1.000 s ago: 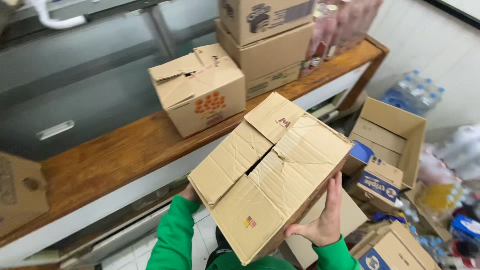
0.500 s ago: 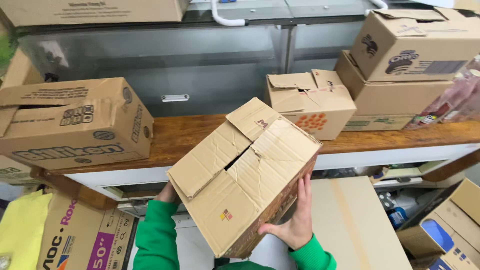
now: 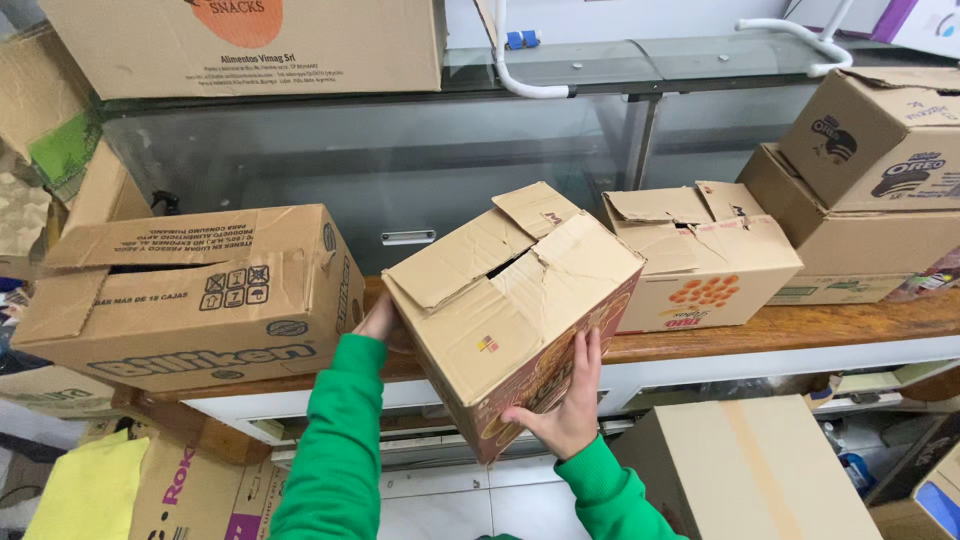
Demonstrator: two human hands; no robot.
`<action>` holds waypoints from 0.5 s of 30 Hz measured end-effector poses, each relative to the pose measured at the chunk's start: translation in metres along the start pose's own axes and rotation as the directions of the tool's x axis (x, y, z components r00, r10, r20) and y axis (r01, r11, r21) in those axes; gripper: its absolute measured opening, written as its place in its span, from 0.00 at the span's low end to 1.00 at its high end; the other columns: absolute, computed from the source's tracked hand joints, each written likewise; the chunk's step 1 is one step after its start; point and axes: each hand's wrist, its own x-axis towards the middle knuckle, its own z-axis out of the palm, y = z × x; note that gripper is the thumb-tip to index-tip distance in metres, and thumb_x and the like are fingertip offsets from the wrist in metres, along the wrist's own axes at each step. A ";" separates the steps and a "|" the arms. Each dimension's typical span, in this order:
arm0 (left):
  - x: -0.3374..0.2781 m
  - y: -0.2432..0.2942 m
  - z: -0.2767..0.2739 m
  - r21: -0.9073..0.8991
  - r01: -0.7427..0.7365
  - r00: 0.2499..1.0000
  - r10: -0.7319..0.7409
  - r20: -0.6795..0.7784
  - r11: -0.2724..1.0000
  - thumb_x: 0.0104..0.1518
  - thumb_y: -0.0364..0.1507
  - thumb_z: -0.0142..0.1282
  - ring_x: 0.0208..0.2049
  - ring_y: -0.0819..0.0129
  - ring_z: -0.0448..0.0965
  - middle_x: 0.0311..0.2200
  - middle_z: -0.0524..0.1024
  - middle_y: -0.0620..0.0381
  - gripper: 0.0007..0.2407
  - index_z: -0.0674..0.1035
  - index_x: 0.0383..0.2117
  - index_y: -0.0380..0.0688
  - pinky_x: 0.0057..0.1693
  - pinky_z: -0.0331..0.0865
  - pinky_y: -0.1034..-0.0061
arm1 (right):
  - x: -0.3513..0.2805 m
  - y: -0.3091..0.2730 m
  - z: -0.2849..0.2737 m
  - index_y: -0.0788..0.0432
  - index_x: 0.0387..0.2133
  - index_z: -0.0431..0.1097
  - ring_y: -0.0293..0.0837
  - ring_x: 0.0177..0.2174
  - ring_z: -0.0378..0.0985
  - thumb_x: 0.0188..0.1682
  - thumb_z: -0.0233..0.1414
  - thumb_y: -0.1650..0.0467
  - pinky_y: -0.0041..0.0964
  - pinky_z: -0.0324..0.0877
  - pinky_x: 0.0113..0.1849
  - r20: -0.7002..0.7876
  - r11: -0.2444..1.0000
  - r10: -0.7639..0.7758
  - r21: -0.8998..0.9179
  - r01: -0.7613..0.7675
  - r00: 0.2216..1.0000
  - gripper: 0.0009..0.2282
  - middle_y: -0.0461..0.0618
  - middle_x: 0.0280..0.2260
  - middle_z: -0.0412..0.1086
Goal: The person assembles several cardboard boxes by hand, folding the bottom flaps and securing them before placing the completed boxes on a wooden counter.
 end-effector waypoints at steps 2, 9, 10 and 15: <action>0.031 -0.001 -0.006 0.011 0.010 1.000 -0.010 -0.005 1.000 0.60 0.63 0.41 0.80 0.38 0.67 0.82 0.68 0.41 0.43 0.71 0.81 0.55 0.78 0.63 0.31 | -0.005 -0.003 0.015 0.58 0.85 0.41 0.73 0.83 0.37 0.24 0.75 0.41 0.74 0.41 0.79 0.001 1.000 0.003 -0.016 -0.003 1.000 0.74 0.76 0.84 0.33; 0.109 0.006 0.010 -0.103 -0.342 0.937 0.347 0.044 0.934 0.50 0.73 0.30 0.76 0.52 0.73 0.77 0.73 0.49 0.52 0.70 0.80 0.56 0.73 0.73 0.47 | -0.023 -0.013 0.058 0.53 0.84 0.48 0.75 0.82 0.39 0.37 0.73 0.40 0.75 0.47 0.77 0.204 0.998 -0.070 0.011 0.069 0.977 0.64 0.74 0.84 0.37; 0.127 0.005 0.011 -0.214 -0.306 0.952 0.303 -0.046 0.928 0.56 0.72 0.29 0.68 0.51 0.83 0.69 0.83 0.48 0.48 0.77 0.75 0.55 0.63 0.81 0.43 | -0.025 -0.015 0.061 0.52 0.83 0.54 0.75 0.82 0.41 0.38 0.71 0.39 0.74 0.50 0.76 0.305 0.995 -0.093 0.063 0.077 0.948 0.60 0.74 0.84 0.38; 0.159 -0.017 0.028 -0.384 -0.515 0.857 0.459 -0.233 0.766 0.62 0.57 0.55 0.76 0.56 0.75 0.77 0.73 0.50 0.37 0.73 0.74 0.47 0.73 0.76 0.58 | -0.024 -0.006 0.043 0.51 0.80 0.60 0.69 0.77 0.62 0.46 0.64 0.39 0.72 0.65 0.70 0.685 0.947 -0.124 0.297 -0.120 0.718 0.51 0.67 0.83 0.39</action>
